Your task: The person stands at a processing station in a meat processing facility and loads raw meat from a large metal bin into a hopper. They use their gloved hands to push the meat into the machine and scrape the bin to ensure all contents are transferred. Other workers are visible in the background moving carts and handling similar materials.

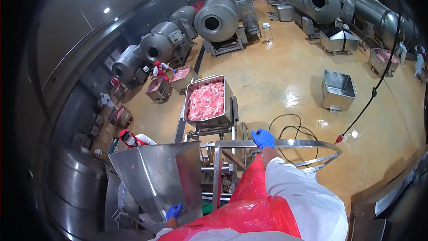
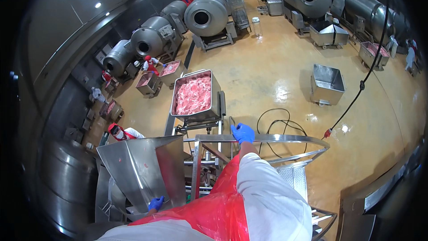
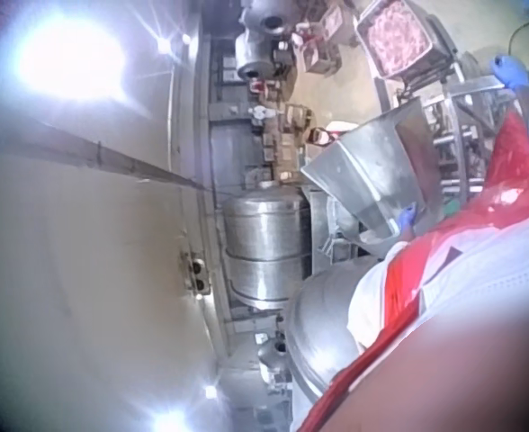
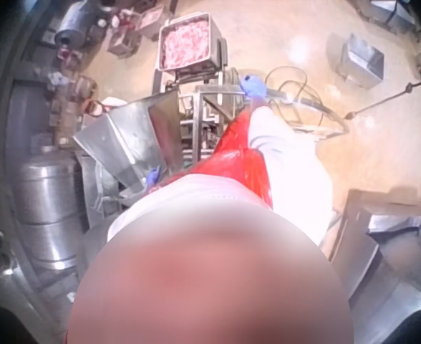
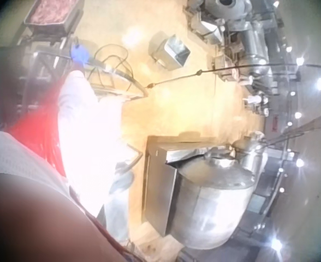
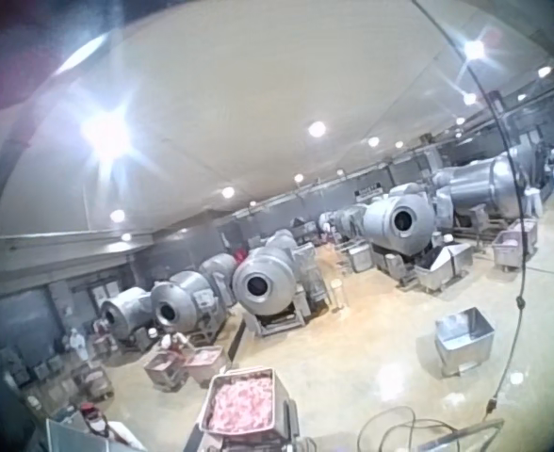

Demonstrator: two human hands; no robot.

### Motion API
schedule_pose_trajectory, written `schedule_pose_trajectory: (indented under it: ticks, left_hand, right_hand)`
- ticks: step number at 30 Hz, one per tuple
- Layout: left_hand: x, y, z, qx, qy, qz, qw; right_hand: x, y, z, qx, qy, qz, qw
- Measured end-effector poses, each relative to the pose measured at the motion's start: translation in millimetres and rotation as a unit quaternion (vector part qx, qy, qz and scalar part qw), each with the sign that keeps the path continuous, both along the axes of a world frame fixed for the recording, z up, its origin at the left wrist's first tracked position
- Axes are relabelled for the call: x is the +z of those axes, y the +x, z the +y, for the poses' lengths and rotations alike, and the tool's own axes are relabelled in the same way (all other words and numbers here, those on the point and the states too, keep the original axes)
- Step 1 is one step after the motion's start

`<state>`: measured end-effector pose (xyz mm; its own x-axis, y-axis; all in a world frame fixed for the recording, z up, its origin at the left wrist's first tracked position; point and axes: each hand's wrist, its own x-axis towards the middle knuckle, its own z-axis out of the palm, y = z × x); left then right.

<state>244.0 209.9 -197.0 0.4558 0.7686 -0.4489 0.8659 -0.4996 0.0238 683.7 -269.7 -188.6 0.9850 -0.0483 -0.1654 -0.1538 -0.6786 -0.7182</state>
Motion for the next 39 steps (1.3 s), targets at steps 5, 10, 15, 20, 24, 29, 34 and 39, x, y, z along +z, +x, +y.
schedule_pose_trajectory:
  ticks: [5,10,15,20,24,29,34,39]
  left_hand:
    - [-14,1,1,-0.042,-0.053,0.082,0.994]
    - [-71,-23,41,-0.039,-0.040,0.095,0.994]
    - [-78,-22,40,-0.061,-0.058,0.097,0.992]
    - [-39,-3,-3,-0.048,-0.035,0.096,0.994]
    - [-25,-11,-32,-0.036,0.011,0.044,0.998]
    - [-30,-12,-61,-0.037,0.103,-0.019,0.994]
    - [-57,-18,-68,-0.068,0.178,-0.091,0.977]
    - [-80,-27,-65,-0.126,0.252,-0.134,0.950]
  right_hand:
    - [-17,-6,0,0.008,-0.002,0.003,1.000]
    - [-24,-11,13,0.008,-0.011,-0.006,1.000]
    - [-37,-14,17,-0.013,-0.031,-0.048,0.998]
    - [-55,-9,3,-0.008,-0.065,-0.050,0.997]
    - [-54,-13,3,-0.007,-0.088,-0.047,0.995]
    - [-79,-10,-6,-0.001,-0.084,-0.060,0.995]
    - [-86,-11,-15,-0.009,-0.107,-0.034,0.994]
    - [-98,-5,-20,-0.002,-0.101,-0.054,0.993]
